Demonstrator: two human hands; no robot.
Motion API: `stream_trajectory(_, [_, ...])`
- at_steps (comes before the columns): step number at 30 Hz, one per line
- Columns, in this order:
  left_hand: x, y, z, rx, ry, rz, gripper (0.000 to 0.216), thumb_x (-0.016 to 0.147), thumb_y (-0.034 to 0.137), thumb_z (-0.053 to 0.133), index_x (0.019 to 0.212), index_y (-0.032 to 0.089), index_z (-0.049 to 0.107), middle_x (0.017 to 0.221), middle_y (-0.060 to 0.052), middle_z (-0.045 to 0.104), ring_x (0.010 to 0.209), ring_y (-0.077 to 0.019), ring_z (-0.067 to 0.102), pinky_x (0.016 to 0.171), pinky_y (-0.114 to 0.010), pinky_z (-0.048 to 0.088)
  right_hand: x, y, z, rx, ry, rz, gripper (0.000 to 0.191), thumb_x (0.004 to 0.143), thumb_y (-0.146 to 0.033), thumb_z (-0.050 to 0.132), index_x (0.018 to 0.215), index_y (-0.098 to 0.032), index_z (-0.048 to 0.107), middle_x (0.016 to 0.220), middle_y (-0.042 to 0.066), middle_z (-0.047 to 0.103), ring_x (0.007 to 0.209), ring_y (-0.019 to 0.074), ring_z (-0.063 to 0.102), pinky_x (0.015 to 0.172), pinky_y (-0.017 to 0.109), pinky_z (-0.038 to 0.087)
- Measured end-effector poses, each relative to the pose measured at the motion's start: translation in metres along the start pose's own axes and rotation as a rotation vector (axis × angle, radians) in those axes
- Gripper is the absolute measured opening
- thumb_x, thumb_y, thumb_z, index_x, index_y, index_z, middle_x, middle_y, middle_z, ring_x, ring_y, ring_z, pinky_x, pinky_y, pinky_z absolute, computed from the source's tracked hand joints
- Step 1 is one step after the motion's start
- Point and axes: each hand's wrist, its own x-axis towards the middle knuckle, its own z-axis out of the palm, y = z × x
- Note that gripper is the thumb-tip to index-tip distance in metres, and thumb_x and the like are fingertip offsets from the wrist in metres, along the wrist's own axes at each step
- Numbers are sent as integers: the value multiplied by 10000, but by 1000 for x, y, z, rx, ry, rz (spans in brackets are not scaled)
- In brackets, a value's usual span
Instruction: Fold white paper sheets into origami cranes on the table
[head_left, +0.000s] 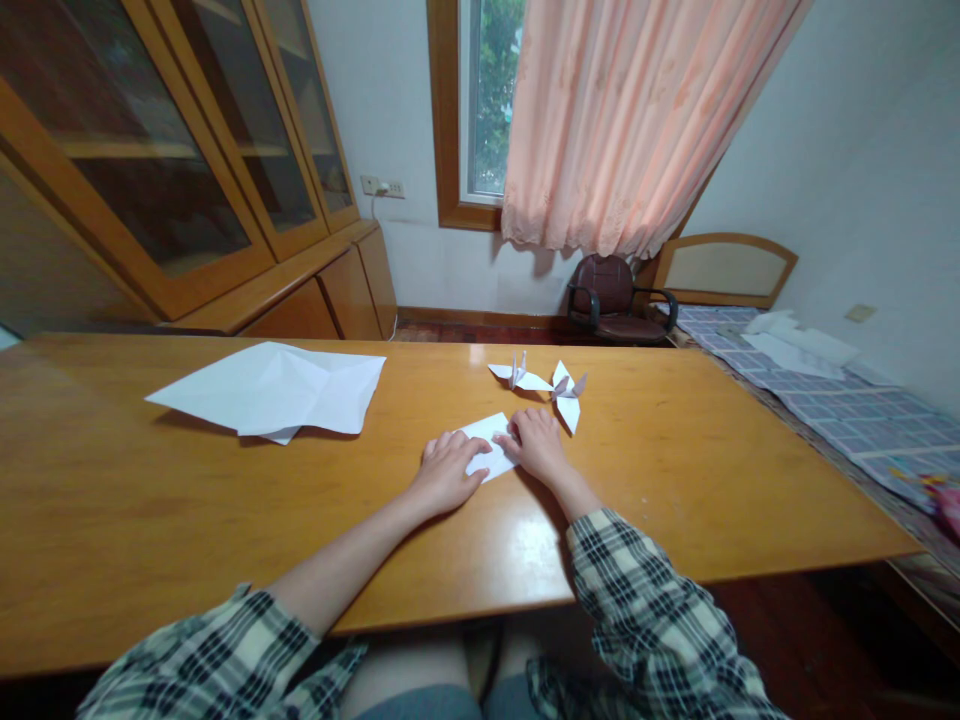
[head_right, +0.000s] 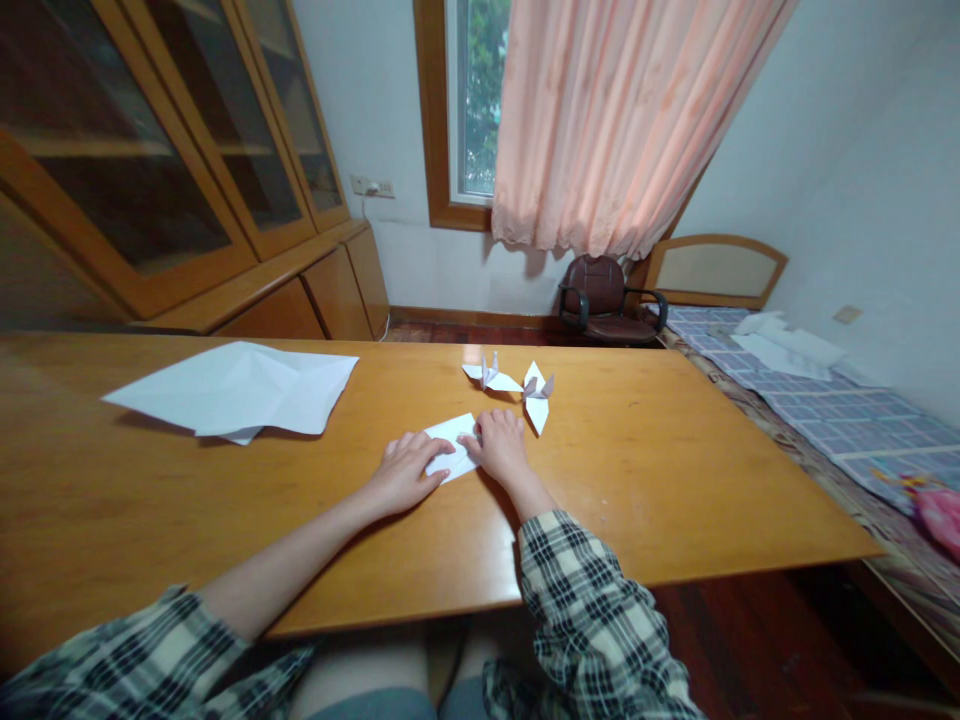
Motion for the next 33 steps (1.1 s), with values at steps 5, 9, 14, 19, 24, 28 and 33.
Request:
stream_trajectory(5, [-1, 1, -1, -13, 7, 6, 285, 824, 368, 553, 1104, 315, 557, 1076, -32, 553, 1063, -254, 456, 895, -398, 329, -11, 2, -2, 26, 31, -10, 417, 800, -604, 527, 900, -198, 524, 945, 69, 564, 920, 251, 469, 759, 335, 287])
stream_trajectory(9, [-1, 1, -2, -23, 7, 9, 272, 824, 351, 557, 1093, 312, 557, 1071, -28, 557, 1064, -249, 458, 899, -397, 328, -16, 1, -1, 15, 37, -15, 476, 764, -652, 527, 914, -200, 513, 959, 74, 549, 932, 260, 469, 765, 346, 286])
stream_trajectory(14, [0, 1, -1, -34, 10, 16, 282, 816, 353, 573, 1094, 310, 556, 1082, -24, 563, 1051, -243, 469, 894, -395, 332, -19, -4, 2, -6, 64, 11, 547, 718, -693, 542, 936, -193, 511, 979, 86, 538, 944, 271, 465, 763, 353, 286])
stream_trajectory(19, [-2, 1, 0, -32, 27, 32, 275, 831, 342, 554, 1103, 312, 550, 1078, -25, 558, 1049, -240, 466, 899, -398, 325, -17, -4, 3, 6, 70, 54, 524, 731, -677, 546, 924, -192, 511, 962, 82, 546, 938, 267, 462, 748, 344, 281])
stream_trajectory(24, [-3, 0, 1, -33, 18, 24, 281, 829, 349, 556, 1109, 319, 555, 1082, -27, 552, 1055, -243, 460, 900, -396, 320, -12, 3, 4, 24, 58, 70, 448, 762, -619, 565, 920, -203, 514, 953, 68, 548, 934, 251, 463, 734, 328, 283])
stream_trajectory(28, [-2, -3, 3, -22, 25, 31, 315, 831, 364, 551, 1141, 310, 542, 1097, -35, 549, 1065, -251, 458, 892, -397, 323, -9, 11, 6, 16, 81, 91, 388, 804, -576, 547, 912, -205, 517, 955, 68, 550, 926, 248, 464, 732, 327, 285])
stream_trajectory(33, [-3, -1, 2, -29, 20, 28, 323, 833, 358, 546, 1151, 307, 540, 1119, -37, 551, 1079, -252, 455, 912, -402, 313, -5, 13, 7, -10, 78, 129, 290, 840, -482, 547, 913, -203, 521, 959, 70, 554, 923, 247, 461, 735, 331, 284])
